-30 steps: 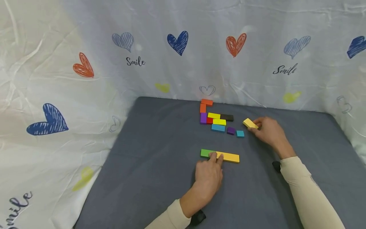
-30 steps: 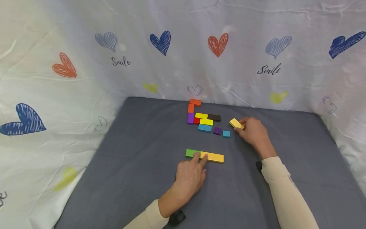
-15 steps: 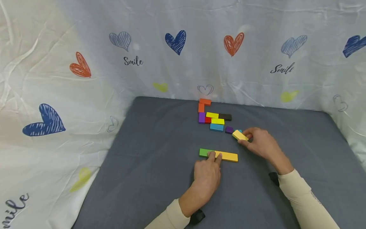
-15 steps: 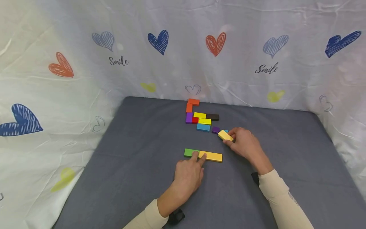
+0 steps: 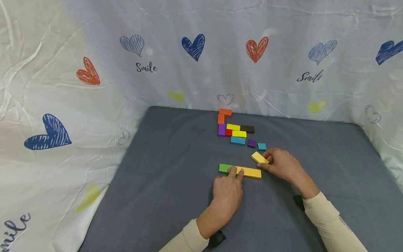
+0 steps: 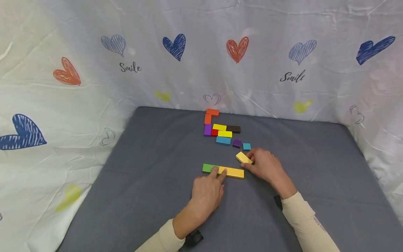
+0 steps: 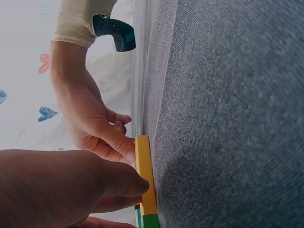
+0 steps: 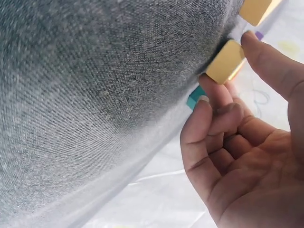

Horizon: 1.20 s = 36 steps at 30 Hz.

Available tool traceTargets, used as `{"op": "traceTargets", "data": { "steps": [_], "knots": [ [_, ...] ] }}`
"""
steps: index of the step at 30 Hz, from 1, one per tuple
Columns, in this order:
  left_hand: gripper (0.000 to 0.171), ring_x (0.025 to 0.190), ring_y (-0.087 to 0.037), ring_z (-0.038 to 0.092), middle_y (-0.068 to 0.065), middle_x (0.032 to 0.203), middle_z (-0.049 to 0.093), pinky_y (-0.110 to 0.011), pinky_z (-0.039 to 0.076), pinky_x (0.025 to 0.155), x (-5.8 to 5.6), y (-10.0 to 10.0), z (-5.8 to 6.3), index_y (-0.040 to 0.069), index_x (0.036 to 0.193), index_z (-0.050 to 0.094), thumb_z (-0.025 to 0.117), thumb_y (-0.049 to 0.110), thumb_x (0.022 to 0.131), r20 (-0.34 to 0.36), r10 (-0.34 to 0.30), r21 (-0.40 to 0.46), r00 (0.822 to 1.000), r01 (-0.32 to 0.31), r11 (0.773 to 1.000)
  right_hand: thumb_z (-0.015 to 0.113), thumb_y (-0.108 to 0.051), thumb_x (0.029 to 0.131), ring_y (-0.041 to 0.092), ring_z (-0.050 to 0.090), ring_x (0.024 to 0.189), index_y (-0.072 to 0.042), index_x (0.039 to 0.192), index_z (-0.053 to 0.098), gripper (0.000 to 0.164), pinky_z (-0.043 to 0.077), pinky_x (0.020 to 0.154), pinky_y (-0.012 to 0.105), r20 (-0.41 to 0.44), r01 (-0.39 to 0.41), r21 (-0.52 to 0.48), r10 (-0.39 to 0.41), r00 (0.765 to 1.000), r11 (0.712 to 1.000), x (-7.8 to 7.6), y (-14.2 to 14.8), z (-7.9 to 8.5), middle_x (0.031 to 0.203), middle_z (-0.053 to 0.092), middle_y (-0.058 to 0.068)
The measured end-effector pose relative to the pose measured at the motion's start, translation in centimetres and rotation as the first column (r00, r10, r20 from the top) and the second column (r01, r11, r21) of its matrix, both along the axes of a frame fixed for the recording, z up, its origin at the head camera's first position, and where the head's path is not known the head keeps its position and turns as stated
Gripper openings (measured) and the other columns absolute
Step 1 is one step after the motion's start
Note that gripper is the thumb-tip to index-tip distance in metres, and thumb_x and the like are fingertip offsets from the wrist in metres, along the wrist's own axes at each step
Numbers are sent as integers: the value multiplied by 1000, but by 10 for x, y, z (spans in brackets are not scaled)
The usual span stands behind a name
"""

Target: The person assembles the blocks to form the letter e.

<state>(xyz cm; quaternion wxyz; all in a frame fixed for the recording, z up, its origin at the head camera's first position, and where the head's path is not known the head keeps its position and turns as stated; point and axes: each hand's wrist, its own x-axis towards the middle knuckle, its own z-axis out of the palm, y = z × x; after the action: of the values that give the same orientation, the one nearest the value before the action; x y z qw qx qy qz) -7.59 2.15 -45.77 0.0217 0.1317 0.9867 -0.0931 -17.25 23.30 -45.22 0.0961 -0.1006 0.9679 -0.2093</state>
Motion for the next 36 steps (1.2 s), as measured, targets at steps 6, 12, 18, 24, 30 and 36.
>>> {"op": "traceTargets", "data": {
  "steps": [6,12,18,24,30,36],
  "knots": [
    [59,61,-11,55,2,142,56,-28,45,59,0,-1,0,39,158,51,67,51,102,4,-6,-1,1000,6,1000,88,-44,86,20,60,73,-4,114,75,51,49,60,35,24,-14,-2,14,1000,1000,2,-1,1,93,72,9],
    [58,62,-11,55,2,142,56,-28,45,59,0,0,0,39,157,52,66,50,102,-4,-7,2,1000,7,1000,84,-41,91,18,60,71,-4,115,75,45,49,60,35,33,-20,-10,20,999,1000,3,0,0,89,72,5],
    [57,61,-11,56,1,142,56,-28,45,58,1,0,1,38,157,52,66,51,103,-6,-7,-1,1000,7,1000,82,-36,94,15,60,69,-5,112,76,37,48,59,34,25,-28,-26,29,999,999,3,0,0,85,73,2],
    [57,62,-11,55,2,142,56,-28,46,59,0,0,0,39,157,52,65,50,103,0,-4,-6,1000,4,1000,83,-39,92,17,59,69,-5,112,76,40,48,59,34,31,-16,-10,16,999,1000,3,0,0,86,71,3],
    [58,59,-11,53,2,142,55,-27,45,59,1,0,0,39,157,51,65,51,103,1,-4,-13,1000,4,1000,83,-40,92,17,56,68,-5,110,77,41,47,59,33,39,-6,-2,6,999,1000,4,-1,0,85,68,3],
    [58,59,-11,53,1,142,55,-28,46,58,1,1,-1,39,158,51,65,51,103,-2,-5,-16,1000,5,1000,83,-42,91,17,56,67,-5,110,77,42,47,59,33,34,1,-1,-1,999,1000,4,-1,-1,82,67,2]
  ]
}}
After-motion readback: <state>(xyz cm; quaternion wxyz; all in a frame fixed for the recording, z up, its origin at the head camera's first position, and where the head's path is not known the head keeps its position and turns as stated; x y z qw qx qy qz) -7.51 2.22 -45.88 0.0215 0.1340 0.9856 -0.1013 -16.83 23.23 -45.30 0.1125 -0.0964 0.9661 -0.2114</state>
